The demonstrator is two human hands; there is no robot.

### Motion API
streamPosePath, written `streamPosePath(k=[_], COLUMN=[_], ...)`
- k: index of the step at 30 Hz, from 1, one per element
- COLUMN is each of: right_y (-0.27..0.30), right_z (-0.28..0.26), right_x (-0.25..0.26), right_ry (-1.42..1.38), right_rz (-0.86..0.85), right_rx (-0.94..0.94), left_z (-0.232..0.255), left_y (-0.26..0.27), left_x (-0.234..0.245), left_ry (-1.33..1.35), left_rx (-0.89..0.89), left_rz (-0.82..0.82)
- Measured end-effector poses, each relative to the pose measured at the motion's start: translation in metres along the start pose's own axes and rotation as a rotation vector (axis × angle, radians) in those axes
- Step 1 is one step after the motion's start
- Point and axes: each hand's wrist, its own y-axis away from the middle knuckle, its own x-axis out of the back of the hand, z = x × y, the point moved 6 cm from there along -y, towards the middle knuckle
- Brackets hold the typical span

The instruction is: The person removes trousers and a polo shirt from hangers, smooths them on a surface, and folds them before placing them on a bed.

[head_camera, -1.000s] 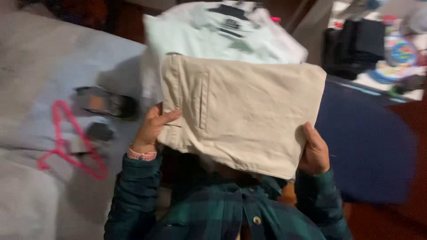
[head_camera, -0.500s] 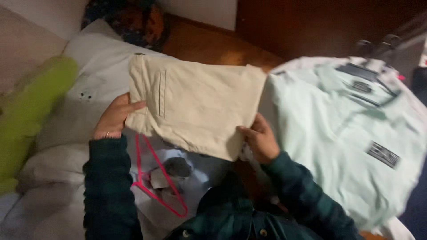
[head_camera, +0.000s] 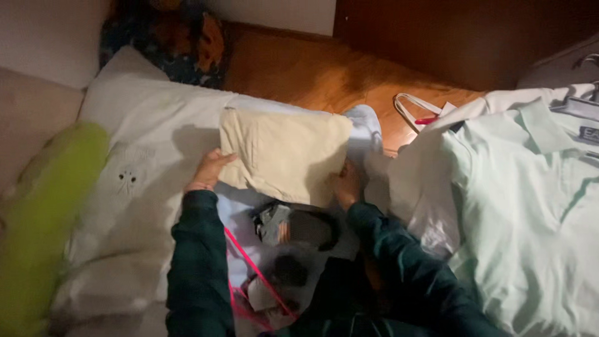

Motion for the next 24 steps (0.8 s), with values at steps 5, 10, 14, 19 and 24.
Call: streamPosePath(k=[5,10,14,19,24], right_y=[0.016,0.014,-0.017,0.039,0.138], right_z=[-0.018,-0.010,0.047,0.014,-0.086], right_x=[0.020,0.006,-0.023,-0.023,-0.002], right_ry=[0.152,0.543,1.245,1.241,0.949], right_rz=[0.009,-0.122,-0.245,-0.172,-0.110], right_rx=[-0.122,0.005,0.486,0.582,0.791], left_z=[-0.001,-0.027,0.053,0.010,0.105], left_y=[0.013,-0.014,0.063,0.045,0.112], left_x=[-0.039,-0.067,-0.179,-0.161,-0.256], left_ry=[-0.227,-0.819,-1.203,-1.246,-0.945], left_rx=[0.092,-0.150,-0.387,-0.278,-0.632], left_rz=[0.109,0.580,0.362,0.376,0.333])
